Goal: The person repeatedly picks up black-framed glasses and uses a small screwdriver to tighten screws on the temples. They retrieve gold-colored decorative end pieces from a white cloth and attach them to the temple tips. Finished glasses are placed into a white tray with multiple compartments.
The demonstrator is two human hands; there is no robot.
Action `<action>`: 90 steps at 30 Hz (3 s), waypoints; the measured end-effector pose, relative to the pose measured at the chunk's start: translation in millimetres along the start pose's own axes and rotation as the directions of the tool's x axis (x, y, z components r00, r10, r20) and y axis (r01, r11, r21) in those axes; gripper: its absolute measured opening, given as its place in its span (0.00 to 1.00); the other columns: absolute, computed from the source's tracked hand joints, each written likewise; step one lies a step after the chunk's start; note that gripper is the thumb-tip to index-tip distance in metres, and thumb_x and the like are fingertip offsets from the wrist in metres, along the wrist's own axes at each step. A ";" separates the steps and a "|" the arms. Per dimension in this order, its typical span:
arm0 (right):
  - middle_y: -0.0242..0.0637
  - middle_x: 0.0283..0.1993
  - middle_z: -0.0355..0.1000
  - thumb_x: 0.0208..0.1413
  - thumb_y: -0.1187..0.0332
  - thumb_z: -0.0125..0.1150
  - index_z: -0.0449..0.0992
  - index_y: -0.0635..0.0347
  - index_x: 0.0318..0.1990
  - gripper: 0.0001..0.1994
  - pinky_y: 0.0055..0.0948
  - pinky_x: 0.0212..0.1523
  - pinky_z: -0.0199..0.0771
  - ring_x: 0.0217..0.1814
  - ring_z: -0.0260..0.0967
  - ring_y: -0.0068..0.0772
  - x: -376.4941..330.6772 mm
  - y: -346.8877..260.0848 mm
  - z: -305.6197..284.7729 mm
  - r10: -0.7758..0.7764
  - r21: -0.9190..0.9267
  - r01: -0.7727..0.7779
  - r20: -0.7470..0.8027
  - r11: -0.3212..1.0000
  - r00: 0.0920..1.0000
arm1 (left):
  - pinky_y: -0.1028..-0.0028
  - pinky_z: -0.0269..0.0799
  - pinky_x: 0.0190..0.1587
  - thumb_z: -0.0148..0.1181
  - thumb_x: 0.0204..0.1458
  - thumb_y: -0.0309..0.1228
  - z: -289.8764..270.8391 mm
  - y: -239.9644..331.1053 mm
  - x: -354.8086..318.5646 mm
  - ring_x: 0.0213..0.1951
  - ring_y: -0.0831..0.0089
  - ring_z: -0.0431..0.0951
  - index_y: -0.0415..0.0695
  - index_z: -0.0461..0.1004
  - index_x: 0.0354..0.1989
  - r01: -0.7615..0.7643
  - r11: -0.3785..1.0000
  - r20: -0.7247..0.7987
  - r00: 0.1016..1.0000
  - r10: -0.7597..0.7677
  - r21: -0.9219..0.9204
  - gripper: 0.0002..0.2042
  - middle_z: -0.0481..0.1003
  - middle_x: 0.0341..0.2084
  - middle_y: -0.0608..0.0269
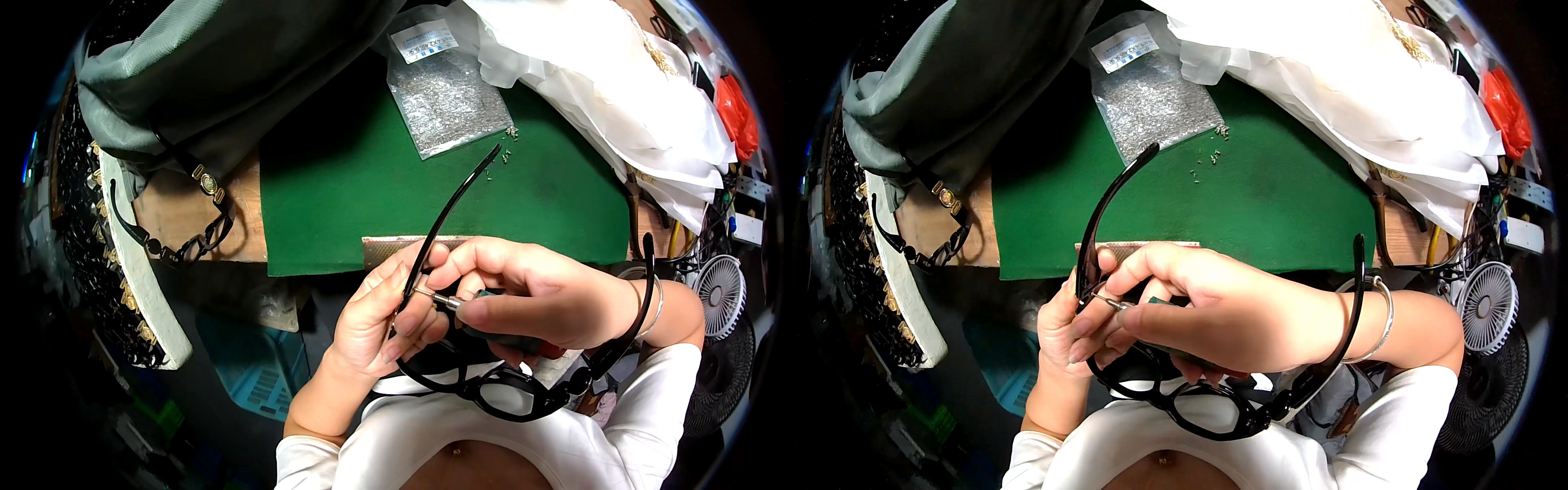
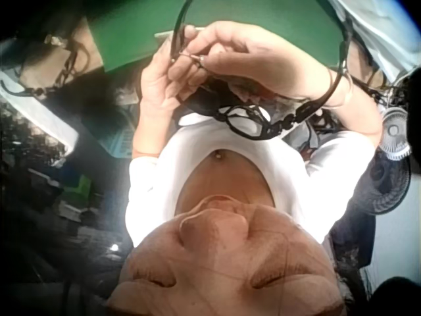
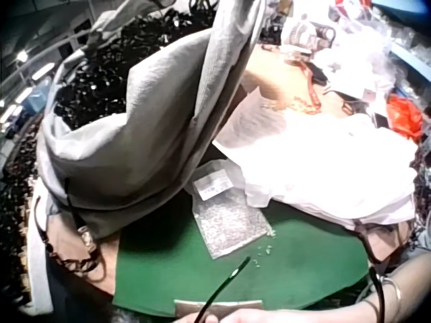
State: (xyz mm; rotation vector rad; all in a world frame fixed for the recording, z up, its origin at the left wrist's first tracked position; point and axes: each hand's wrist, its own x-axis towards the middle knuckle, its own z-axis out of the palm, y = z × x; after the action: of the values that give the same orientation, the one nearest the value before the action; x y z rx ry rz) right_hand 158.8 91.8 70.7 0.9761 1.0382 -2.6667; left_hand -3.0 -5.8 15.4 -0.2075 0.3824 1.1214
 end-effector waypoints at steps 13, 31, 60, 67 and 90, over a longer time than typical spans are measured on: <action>0.29 0.17 0.62 0.54 0.66 0.48 0.60 0.68 0.43 0.14 0.15 0.11 0.57 0.14 0.59 0.15 2.1 13.8 -0.6 -0.089 -0.035 0.086 -0.096 0.996 0.991 | 0.85 0.56 0.14 0.43 0.55 0.35 -8.5 -0.5 4.5 0.07 0.86 0.58 0.38 0.59 0.50 0.032 0.999 -0.014 0.999 -0.032 -0.011 0.17 0.63 0.11 0.71; 0.45 0.32 0.61 0.45 0.73 0.55 0.67 0.60 0.41 0.13 0.33 0.27 0.68 0.27 0.66 0.42 -10.1 29.2 -48.4 -0.791 -0.973 -0.037 -0.206 0.226 0.577 | 0.79 0.59 0.22 0.43 0.55 0.40 14.1 5.5 9.1 0.07 0.81 0.59 0.40 0.61 0.28 -0.009 0.979 0.056 0.998 -0.003 0.203 0.14 0.62 0.07 0.67; 0.40 0.29 0.61 0.40 0.78 0.54 0.69 0.60 0.42 0.17 0.31 0.24 0.67 0.24 0.65 0.39 7.5 24.2 -45.3 -0.703 -0.981 -0.182 -0.172 0.062 0.690 | 0.76 0.56 0.37 0.38 0.57 0.35 -16.4 3.6 20.1 0.20 0.81 0.57 0.45 0.54 0.57 -0.058 0.982 0.142 0.986 0.085 -0.180 0.20 0.62 0.12 0.72; 0.28 0.29 0.67 0.55 0.74 0.44 0.67 0.60 0.43 0.09 0.12 0.18 0.59 0.17 0.57 0.12 5.9 1.2 -12.0 -0.264 -0.032 0.263 -0.008 0.964 0.965 | 0.75 0.59 0.40 0.39 0.56 0.36 -16.5 2.9 16.6 0.19 0.83 0.59 0.43 0.55 0.57 -0.030 0.988 0.175 0.983 0.058 -0.154 0.21 0.61 0.12 0.75; 0.35 0.31 0.70 0.55 0.66 0.44 0.56 0.67 0.47 0.16 0.13 0.10 0.57 0.16 0.60 0.16 9.8 5.9 -8.4 0.048 0.182 -0.051 0.023 0.982 0.999 | 0.85 0.53 0.23 0.45 0.54 0.37 -3.1 -2.1 9.0 0.15 0.86 0.55 0.42 0.63 0.52 0.004 0.999 -0.159 0.987 0.001 0.032 0.18 0.57 0.09 0.76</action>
State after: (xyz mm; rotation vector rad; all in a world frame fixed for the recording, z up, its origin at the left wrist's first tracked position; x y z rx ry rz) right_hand 157.4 93.9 56.7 0.9914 0.7650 -2.7625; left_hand 1.7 -0.3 8.9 -0.2695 0.5414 1.0999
